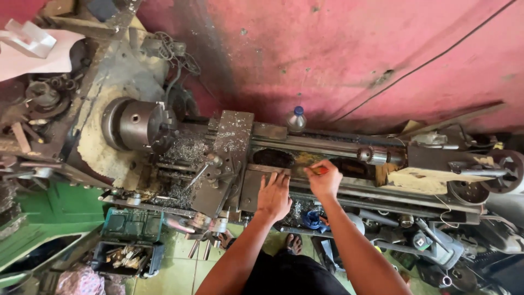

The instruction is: The person is using a small brush to apply lubricant to the sliding ways and other mechanical components of a metal lathe to ensure smooth operation.

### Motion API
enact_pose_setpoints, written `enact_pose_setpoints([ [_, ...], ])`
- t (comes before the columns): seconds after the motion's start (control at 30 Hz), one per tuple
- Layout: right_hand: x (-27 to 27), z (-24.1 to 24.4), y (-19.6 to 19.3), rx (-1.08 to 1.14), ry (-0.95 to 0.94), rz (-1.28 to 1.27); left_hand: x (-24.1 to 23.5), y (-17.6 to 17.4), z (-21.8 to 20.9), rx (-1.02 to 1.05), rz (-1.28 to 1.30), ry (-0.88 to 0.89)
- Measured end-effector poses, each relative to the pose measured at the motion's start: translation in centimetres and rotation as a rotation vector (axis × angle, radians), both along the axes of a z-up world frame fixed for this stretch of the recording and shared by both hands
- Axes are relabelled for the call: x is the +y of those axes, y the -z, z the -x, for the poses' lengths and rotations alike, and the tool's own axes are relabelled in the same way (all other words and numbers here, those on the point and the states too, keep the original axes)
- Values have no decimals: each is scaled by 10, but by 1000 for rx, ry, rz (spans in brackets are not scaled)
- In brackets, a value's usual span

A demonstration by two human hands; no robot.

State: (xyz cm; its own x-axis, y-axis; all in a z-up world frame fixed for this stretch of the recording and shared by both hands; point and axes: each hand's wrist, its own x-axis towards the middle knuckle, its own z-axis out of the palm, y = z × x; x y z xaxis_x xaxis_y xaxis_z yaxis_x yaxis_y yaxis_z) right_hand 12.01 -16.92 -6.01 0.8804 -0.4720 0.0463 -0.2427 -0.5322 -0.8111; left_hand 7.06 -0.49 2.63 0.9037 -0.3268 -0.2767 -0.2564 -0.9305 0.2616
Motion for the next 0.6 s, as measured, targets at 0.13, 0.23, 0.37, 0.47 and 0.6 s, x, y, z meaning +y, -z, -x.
enact_pose_setpoints([
  [0.13,-21,-5,-3,-32,87,167,-3,0,-5,-8,-20,-20],
  [0.23,-31,0,-7,-14,182,76,-8,15,-6,-20,4,-11],
  [0.37,-34,3,-18,10,182,-51,-9,7,-15,-59,-152,16],
  [0.47,-34,11,-23,59,159,-176,-6,-9,-15,-9,-144,-32],
  [0.6,-36,20,-19,175,64,-289,-9,-1,-9,-33,8,61],
])
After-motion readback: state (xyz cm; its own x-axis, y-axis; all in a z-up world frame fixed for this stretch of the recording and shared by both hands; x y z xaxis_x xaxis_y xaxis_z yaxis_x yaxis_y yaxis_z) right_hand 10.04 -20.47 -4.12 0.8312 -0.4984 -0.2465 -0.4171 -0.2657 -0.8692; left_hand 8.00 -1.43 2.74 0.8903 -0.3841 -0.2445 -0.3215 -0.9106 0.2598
